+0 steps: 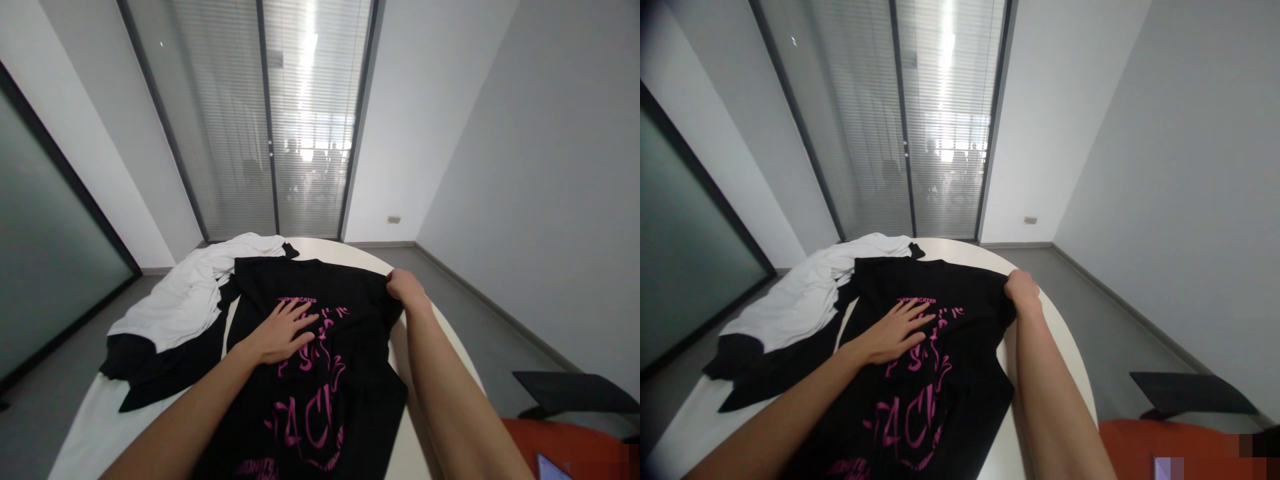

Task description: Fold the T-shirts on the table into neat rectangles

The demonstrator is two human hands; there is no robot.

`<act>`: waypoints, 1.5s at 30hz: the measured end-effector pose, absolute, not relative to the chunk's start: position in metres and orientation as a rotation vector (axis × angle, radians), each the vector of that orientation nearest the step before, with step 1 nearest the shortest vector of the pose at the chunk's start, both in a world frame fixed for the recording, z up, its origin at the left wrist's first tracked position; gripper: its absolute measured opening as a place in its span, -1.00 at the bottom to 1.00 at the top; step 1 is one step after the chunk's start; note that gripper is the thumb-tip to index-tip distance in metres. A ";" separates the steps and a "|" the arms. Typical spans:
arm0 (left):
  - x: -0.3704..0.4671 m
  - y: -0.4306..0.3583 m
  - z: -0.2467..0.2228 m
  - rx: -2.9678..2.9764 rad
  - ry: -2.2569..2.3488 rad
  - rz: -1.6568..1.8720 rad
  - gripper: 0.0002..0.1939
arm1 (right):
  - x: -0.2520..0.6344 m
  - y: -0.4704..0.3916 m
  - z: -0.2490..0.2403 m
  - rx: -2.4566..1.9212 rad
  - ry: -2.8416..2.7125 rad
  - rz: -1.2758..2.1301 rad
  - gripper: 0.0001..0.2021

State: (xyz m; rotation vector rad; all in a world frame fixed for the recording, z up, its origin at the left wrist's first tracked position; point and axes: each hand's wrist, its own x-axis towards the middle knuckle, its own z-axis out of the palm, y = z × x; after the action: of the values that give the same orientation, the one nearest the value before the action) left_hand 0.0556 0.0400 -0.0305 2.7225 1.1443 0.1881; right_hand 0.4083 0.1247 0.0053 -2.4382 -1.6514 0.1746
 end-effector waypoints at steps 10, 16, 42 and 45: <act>0.057 0.038 -0.029 2.722 1.144 0.217 -0.41 | 0.344 0.107 0.050 -1.618 -2.295 0.439 -0.47; 0.057 0.038 -0.030 2.728 1.150 0.196 -0.39 | 0.358 0.115 0.037 -1.928 -2.038 0.454 -0.68; 0.057 0.037 -0.028 2.720 1.141 0.214 -0.39 | 0.386 0.153 -0.039 -1.851 -1.372 0.685 -0.52; 0.057 0.037 -0.028 2.715 1.142 0.215 -0.39 | 0.389 0.153 -0.043 -1.873 -1.343 0.639 -0.42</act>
State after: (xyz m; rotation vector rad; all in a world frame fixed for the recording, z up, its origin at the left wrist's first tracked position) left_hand 0.0570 0.0370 -0.0275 2.7154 1.1422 0.2150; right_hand 0.3888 0.1529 -0.0425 -1.8725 -1.3429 0.6394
